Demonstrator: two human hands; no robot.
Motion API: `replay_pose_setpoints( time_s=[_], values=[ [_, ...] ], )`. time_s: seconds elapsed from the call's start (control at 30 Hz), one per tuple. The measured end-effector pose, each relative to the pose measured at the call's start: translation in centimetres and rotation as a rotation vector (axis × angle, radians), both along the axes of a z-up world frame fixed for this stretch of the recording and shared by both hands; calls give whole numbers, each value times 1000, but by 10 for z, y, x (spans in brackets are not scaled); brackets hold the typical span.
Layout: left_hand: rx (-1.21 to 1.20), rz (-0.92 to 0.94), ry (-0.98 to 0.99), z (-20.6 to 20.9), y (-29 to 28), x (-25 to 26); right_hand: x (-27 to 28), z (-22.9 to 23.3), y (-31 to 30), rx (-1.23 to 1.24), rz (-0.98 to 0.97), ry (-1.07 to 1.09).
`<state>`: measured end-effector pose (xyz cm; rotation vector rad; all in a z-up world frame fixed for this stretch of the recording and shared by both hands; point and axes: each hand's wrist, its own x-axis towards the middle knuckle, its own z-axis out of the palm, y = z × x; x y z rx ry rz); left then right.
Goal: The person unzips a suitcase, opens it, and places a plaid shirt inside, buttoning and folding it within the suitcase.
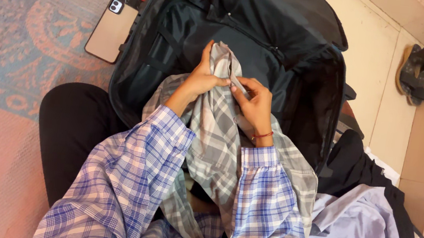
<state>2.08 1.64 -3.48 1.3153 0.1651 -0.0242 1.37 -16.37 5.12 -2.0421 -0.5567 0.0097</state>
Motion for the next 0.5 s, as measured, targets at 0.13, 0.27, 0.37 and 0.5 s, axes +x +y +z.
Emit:
replay_pose_setpoints(
  time_s=[0.13,0.27,0.37,0.5],
  values=[
    [7,-43,81,-2,-2,3,-5,-1,9,89,-154,108],
    [-21,-44,65,0,-3,2,-18,7,18,-68,-256,-59],
    [-29,-40,111,4,-2,2,-18,10,21,71,-188,120],
    [-44,-37,110,5,0,3,-14,10,17,185,-105,176]
  ],
)
